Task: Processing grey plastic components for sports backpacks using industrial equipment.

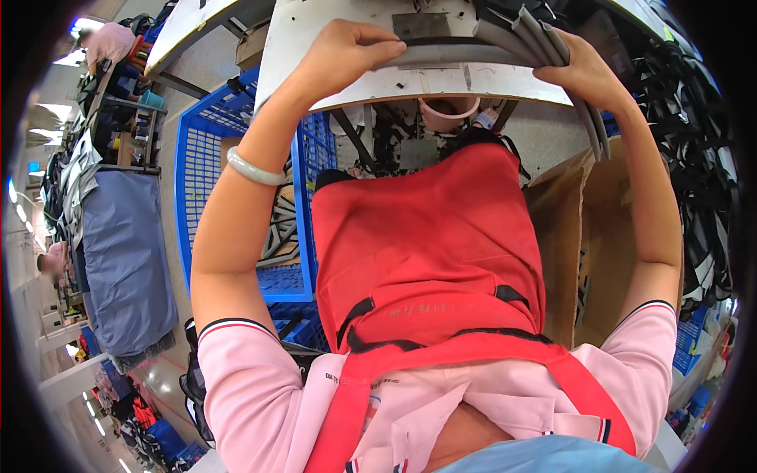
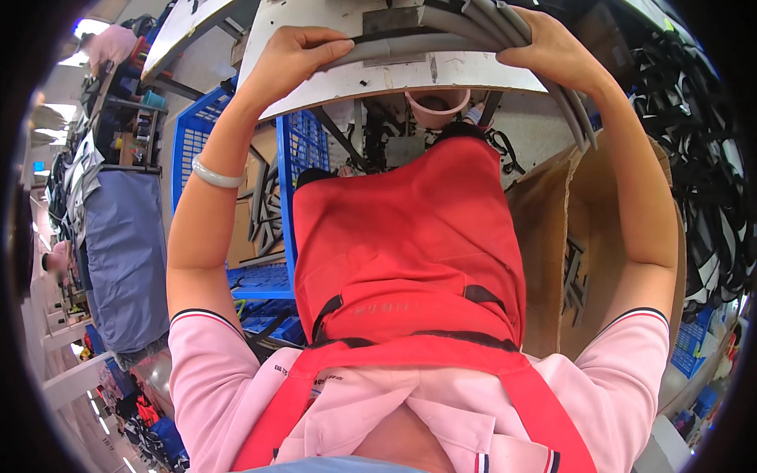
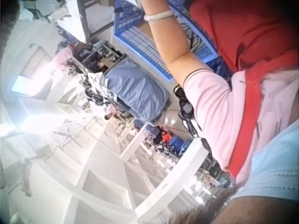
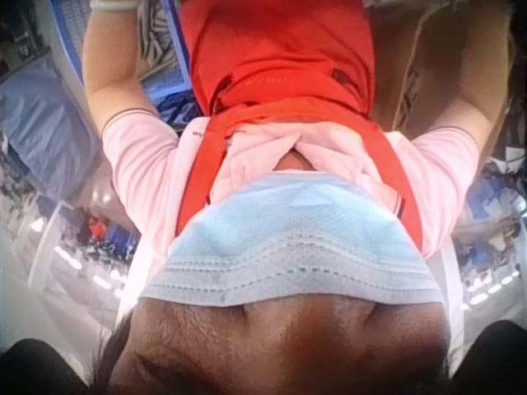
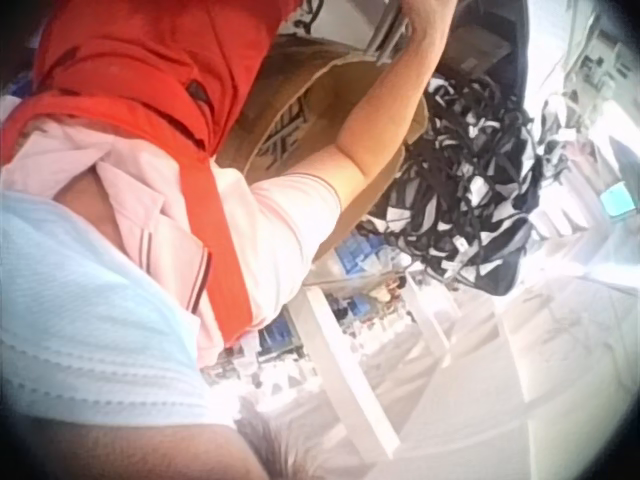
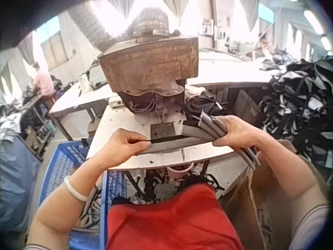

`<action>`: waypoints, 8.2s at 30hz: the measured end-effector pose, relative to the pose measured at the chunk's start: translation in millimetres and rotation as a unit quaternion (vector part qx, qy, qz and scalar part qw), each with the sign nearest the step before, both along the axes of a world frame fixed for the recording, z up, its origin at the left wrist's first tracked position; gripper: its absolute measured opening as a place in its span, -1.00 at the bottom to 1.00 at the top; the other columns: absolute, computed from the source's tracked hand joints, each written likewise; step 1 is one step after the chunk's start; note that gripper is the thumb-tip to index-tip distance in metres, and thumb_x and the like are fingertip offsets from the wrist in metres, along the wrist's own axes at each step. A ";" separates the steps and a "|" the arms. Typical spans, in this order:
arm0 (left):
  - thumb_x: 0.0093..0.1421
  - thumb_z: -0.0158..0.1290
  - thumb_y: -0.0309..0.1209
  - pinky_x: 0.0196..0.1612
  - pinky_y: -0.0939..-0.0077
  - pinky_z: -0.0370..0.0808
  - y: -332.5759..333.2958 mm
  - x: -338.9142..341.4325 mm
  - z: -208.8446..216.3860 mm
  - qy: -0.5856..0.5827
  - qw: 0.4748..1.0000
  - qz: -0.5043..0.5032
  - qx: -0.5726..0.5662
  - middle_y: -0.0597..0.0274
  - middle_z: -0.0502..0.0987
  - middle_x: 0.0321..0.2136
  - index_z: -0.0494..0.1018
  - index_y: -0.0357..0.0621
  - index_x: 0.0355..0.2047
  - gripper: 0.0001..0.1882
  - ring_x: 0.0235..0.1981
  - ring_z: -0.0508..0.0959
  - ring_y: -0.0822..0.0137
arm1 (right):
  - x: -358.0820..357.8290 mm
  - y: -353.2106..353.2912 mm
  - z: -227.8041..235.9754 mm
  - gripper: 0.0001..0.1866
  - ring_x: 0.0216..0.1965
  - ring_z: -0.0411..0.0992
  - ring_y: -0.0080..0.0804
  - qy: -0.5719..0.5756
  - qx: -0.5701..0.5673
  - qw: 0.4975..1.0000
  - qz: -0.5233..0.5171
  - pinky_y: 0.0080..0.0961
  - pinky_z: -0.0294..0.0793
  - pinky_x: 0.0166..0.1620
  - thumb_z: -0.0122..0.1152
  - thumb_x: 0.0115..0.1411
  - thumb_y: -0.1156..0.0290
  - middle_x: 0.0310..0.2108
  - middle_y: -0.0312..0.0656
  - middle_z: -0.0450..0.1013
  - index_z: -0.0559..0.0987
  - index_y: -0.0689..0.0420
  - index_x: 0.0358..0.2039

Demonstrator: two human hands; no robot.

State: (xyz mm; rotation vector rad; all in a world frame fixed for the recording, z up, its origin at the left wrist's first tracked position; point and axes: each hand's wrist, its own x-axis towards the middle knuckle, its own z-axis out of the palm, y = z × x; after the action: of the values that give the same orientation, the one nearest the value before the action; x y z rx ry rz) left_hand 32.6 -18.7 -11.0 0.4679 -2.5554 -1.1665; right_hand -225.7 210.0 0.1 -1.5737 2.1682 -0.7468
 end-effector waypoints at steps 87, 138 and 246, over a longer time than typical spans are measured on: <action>0.23 0.12 -0.24 -0.43 0.61 0.36 -6.1 26.0 -100.5 0.086 0.973 0.192 0.099 0.36 0.52 -0.59 0.60 -0.31 -0.28 -0.68 -0.53 0.41 0.57 | -99.2 13.6 -101.9 -0.63 0.02 0.43 -0.06 0.314 -0.109 0.930 -0.154 -0.28 0.42 0.07 0.15 0.15 0.43 -0.02 -0.07 0.47 0.52 0.08 0.01; 0.20 0.17 -0.34 -0.51 0.69 0.31 106.2 79.9 -111.2 0.146 0.948 0.208 0.191 0.41 0.50 -0.61 0.61 -0.28 -0.34 -0.78 -0.56 0.39 0.62 | -12.6 8.8 -109.6 -0.54 -0.09 0.52 -0.19 0.262 -0.123 0.946 -0.143 -0.41 0.42 0.03 0.21 0.21 0.18 -0.11 -0.02 0.51 0.51 0.16 0.05; 0.12 0.21 -0.23 -0.55 0.63 0.39 -12.7 -43.7 -0.8 0.034 0.998 0.048 0.039 0.23 0.58 -0.57 0.64 -0.26 -0.30 -0.69 -0.61 0.48 0.55 | -1.5 -46.6 -9.4 -0.33 0.00 0.44 0.04 0.258 -0.101 0.961 0.020 -0.30 0.37 0.08 0.35 0.07 0.03 -0.04 0.10 0.48 0.48 0.28 0.04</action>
State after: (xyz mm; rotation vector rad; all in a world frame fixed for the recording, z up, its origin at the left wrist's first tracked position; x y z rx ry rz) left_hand -11.1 -31.5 -11.8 0.5527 -2.4100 -1.2291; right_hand -227.2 163.4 -9.3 -2.1033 2.4620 -0.6084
